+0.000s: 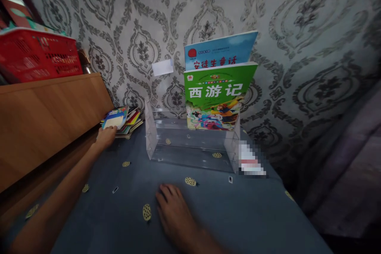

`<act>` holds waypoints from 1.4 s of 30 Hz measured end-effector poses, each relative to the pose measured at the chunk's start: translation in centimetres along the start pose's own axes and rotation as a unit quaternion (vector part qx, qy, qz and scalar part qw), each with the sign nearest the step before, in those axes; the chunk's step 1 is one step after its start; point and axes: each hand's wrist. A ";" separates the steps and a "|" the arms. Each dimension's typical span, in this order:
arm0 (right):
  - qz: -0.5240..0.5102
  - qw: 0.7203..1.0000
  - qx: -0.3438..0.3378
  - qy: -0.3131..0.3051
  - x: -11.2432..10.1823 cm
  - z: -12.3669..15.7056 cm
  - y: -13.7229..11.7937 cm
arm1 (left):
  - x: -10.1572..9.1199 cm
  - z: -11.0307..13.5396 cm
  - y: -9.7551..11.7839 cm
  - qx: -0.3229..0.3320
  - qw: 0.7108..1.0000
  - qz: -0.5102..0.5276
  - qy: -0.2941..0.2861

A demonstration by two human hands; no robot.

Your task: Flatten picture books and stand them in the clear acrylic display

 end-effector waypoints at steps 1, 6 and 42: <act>0.003 1.000 0.000 -0.004 0.0 0.0 0.0 | 0.1 0.5 0.4 0.004 1.000 -0.001 -0.003; 0.009 1.000 0.004 -0.013 -0.1 0.0 -0.1 | 0.7 2.6 1.9 0.017 1.000 0.001 -0.016; 0.003 1.000 -0.002 -0.010 -1.2 0.0 -0.9 | 0.9 9.7 5.8 0.025 0.995 0.028 -0.088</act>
Point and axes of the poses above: each hand's wrist, its own z-axis away from the middle knuckle, its own x-axis out of the palm, y = z × x, and after that the axes turned 8 degrees about x, right-handed
